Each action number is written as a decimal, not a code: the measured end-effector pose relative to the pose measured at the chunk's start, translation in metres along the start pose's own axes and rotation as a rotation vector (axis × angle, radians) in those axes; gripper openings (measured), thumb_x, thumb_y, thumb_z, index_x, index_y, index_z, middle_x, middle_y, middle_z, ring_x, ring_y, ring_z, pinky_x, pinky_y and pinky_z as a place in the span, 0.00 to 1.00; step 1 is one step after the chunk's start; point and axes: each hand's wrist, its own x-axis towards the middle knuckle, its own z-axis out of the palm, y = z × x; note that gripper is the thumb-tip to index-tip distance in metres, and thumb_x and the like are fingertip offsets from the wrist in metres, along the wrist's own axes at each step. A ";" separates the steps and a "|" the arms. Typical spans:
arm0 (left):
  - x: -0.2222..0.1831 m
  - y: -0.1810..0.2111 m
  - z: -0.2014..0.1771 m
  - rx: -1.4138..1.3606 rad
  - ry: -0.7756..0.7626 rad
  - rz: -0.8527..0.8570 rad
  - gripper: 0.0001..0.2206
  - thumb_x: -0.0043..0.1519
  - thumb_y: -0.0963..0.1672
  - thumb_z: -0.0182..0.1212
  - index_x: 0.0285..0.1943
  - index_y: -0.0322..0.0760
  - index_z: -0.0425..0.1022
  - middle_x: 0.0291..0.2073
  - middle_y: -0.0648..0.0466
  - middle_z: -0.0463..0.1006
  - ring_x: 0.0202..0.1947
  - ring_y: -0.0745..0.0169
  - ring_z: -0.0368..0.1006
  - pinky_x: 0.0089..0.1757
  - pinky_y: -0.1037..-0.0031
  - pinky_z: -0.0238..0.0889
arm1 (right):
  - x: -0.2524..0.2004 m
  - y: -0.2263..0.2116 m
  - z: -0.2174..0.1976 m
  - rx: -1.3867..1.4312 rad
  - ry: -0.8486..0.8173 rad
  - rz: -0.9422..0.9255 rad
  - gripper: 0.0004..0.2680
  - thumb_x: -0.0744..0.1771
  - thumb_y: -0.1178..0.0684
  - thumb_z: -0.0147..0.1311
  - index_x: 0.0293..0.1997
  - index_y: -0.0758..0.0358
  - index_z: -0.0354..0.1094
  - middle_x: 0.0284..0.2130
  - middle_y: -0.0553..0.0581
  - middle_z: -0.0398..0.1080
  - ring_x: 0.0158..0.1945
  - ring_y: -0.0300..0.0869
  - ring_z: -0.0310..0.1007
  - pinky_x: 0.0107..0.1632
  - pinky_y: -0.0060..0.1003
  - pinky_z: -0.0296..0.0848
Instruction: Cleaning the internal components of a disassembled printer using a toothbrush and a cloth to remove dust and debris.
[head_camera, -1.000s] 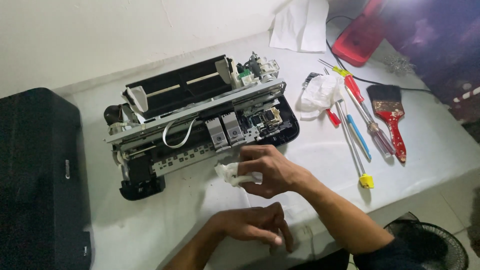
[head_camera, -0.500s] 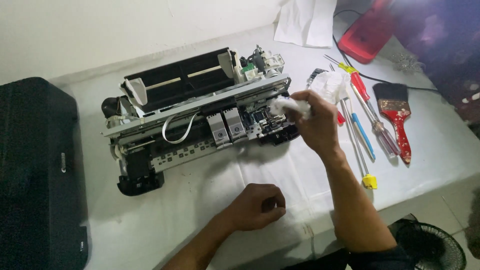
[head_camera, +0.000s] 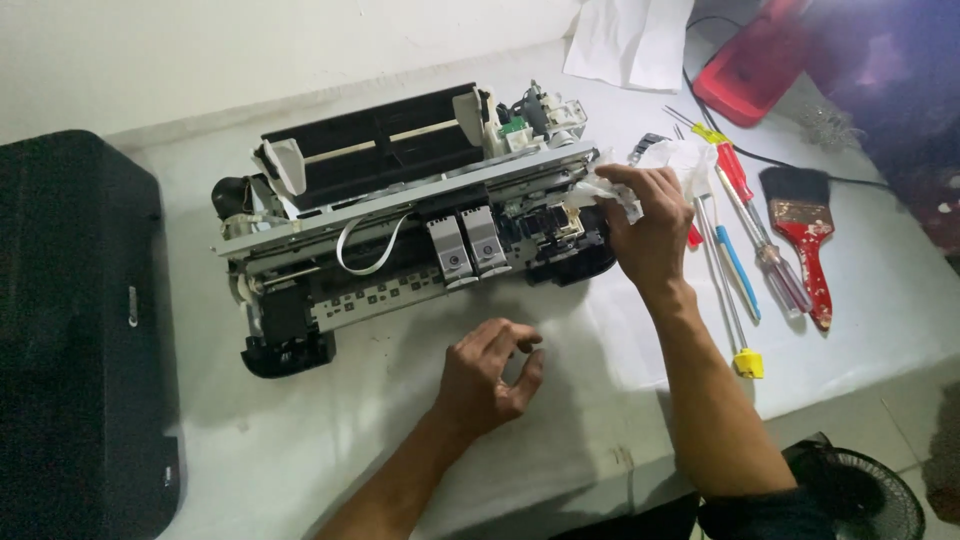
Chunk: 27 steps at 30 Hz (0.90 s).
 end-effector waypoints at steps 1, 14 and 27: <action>0.001 0.002 0.001 -0.006 -0.005 0.004 0.05 0.63 0.46 0.64 0.42 0.42 0.78 0.24 0.59 0.76 0.24 0.62 0.76 0.24 0.74 0.73 | -0.001 0.002 0.002 -0.007 0.003 0.004 0.14 0.62 0.66 0.68 0.49 0.53 0.80 0.39 0.50 0.78 0.41 0.47 0.76 0.48 0.40 0.75; 0.003 0.011 0.000 -0.002 -0.122 -0.038 0.06 0.58 0.43 0.67 0.40 0.41 0.76 0.23 0.54 0.77 0.29 0.54 0.79 0.32 0.67 0.76 | 0.021 -0.065 0.061 -0.071 -0.046 -0.422 0.04 0.63 0.63 0.65 0.34 0.61 0.75 0.30 0.58 0.75 0.38 0.50 0.76 0.39 0.44 0.79; 0.005 0.016 -0.004 -0.032 -0.132 -0.081 0.03 0.61 0.42 0.65 0.40 0.39 0.77 0.24 0.53 0.78 0.30 0.53 0.81 0.31 0.68 0.77 | 0.018 -0.016 0.044 -0.412 -0.079 -0.318 0.06 0.59 0.59 0.68 0.29 0.54 0.74 0.28 0.52 0.72 0.38 0.47 0.69 0.38 0.40 0.66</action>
